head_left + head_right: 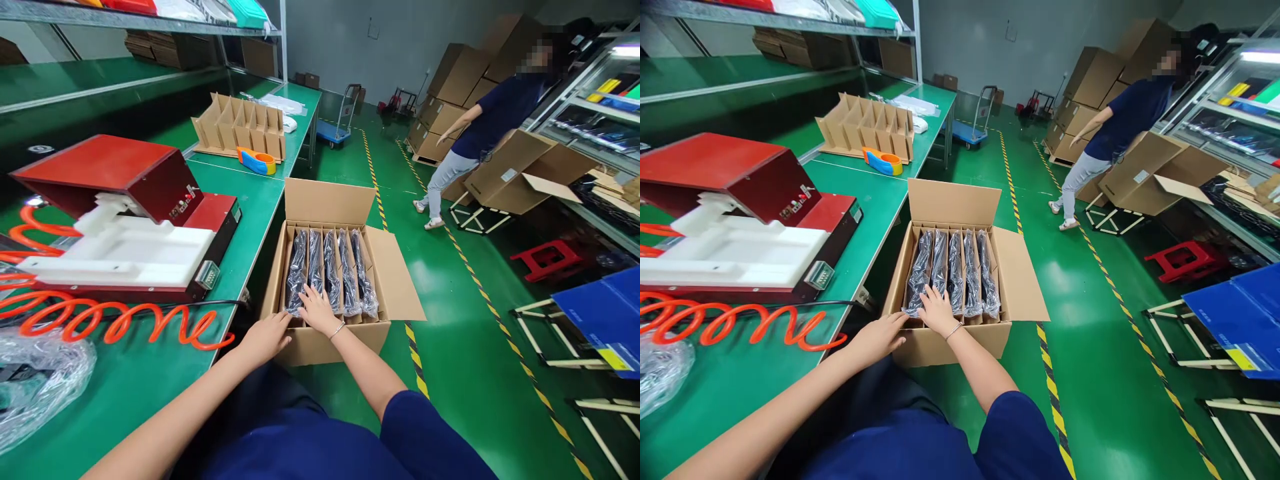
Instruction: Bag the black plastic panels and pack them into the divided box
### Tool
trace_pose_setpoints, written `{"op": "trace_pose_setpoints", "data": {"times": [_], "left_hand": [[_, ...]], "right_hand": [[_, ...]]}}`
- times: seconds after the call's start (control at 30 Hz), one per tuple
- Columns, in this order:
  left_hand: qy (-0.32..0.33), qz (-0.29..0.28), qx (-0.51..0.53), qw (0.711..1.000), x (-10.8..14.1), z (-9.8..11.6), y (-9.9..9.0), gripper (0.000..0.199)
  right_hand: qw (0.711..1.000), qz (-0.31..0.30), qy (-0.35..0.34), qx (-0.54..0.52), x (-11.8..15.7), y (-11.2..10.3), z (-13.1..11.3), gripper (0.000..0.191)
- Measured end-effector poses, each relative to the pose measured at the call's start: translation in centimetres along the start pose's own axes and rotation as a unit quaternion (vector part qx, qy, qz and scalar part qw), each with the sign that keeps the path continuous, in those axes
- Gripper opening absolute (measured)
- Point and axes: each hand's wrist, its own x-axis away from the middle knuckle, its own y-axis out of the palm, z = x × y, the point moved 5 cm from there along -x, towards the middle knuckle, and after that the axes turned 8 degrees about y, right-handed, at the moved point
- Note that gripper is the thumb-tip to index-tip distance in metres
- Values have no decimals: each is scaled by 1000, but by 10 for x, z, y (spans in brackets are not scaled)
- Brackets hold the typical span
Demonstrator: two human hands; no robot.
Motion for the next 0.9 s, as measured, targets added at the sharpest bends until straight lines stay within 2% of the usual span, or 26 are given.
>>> {"op": "trace_pose_setpoints", "data": {"times": [0.07, 0.23, 0.4, 0.57, 0.67, 0.77, 0.83, 0.9], "left_hand": [[-12, 1, -34, 999, -9, -2, -4, 46], [-37, 23, -32, 999, -25, -9, -8, 41], [-84, 29, 1, 996, -23, -22, -4, 37], [-103, 31, 61, 992, -18, -30, -4, 34], [-106, 48, 113, 987, -18, -34, -10, 33], [-115, 75, 176, 975, -20, -38, -18, 41], [-124, 90, 217, 964, -21, -40, -21, 53], [-136, 96, 264, 950, -23, -41, -21, 64]], "right_hand": [[1000, -3, 7, -17, -4, -10, 2, 50], [995, 73, 71, -12, -34, -33, -8, 43], [983, 39, 161, 78, -75, -21, -28, 53], [979, 26, 175, 107, -98, -23, -34, 45], [977, 31, 169, 126, -98, -37, -28, 40], [974, 46, 167, 143, -87, -54, -14, 47], [978, 87, 161, 95, -74, -64, -2, 52], [978, 143, 153, 3, -60, -72, 10, 54]]}}
